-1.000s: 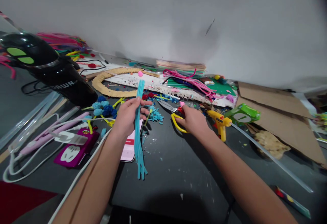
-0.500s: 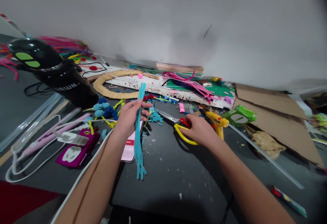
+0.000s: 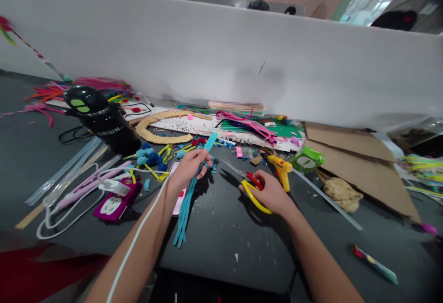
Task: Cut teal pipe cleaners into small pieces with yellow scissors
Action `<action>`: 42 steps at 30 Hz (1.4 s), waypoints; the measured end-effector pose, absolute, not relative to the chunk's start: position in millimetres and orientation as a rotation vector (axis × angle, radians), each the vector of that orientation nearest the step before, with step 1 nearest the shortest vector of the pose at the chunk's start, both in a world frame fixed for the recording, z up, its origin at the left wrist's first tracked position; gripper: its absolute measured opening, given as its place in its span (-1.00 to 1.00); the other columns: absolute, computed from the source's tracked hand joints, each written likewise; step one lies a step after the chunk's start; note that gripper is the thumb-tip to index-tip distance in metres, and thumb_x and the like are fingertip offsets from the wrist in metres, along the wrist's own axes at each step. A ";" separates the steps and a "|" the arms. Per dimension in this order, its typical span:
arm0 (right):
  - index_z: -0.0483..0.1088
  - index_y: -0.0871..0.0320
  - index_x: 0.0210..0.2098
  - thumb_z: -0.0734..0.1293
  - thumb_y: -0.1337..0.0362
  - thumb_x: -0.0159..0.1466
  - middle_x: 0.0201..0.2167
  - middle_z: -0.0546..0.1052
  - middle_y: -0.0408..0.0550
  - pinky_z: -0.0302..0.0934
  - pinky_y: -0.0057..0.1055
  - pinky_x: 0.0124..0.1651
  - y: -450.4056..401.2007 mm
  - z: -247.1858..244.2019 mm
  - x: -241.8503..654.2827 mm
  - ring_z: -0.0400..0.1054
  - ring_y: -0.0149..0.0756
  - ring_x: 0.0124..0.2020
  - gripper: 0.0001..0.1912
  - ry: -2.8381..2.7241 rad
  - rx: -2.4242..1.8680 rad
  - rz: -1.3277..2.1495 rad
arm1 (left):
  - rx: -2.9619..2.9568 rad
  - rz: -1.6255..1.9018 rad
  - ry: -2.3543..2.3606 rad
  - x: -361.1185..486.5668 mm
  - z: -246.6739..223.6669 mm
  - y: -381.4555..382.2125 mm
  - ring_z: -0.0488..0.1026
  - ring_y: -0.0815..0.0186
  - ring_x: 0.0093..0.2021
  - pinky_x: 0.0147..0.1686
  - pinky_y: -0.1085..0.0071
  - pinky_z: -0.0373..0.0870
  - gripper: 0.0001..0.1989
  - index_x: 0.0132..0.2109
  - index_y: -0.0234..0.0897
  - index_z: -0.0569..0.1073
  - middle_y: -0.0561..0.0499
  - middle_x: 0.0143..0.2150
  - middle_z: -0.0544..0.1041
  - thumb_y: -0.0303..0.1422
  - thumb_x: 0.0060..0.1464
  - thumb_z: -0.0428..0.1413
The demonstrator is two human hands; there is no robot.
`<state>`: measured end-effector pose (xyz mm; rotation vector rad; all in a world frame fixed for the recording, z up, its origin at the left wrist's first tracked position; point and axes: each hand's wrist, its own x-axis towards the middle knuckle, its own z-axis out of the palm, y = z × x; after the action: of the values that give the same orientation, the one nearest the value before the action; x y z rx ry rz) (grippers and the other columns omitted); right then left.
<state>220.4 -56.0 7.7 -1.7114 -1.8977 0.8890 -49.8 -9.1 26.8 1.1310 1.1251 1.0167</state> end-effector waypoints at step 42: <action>0.17 0.11 -0.52 0.24 -0.32 0.18 -0.73 0.30 -0.22 0.15 -0.51 -0.69 -81.8 27.7 220.6 0.32 -0.38 -0.72 -0.40 -1.598 -1.644 1.552 | 1.192 0.637 1.055 -8.7 19.5 -23.7 -0.05 0.56 -0.70 -0.67 0.53 -0.23 -0.65 -0.42 -0.29 0.35 0.22 -0.63 0.07 -0.07 0.08 0.11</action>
<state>220.6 -81.8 27.7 -1.6436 -1.5983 1.5522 -8.7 -23.7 19.5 1.1920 1.0547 0.6372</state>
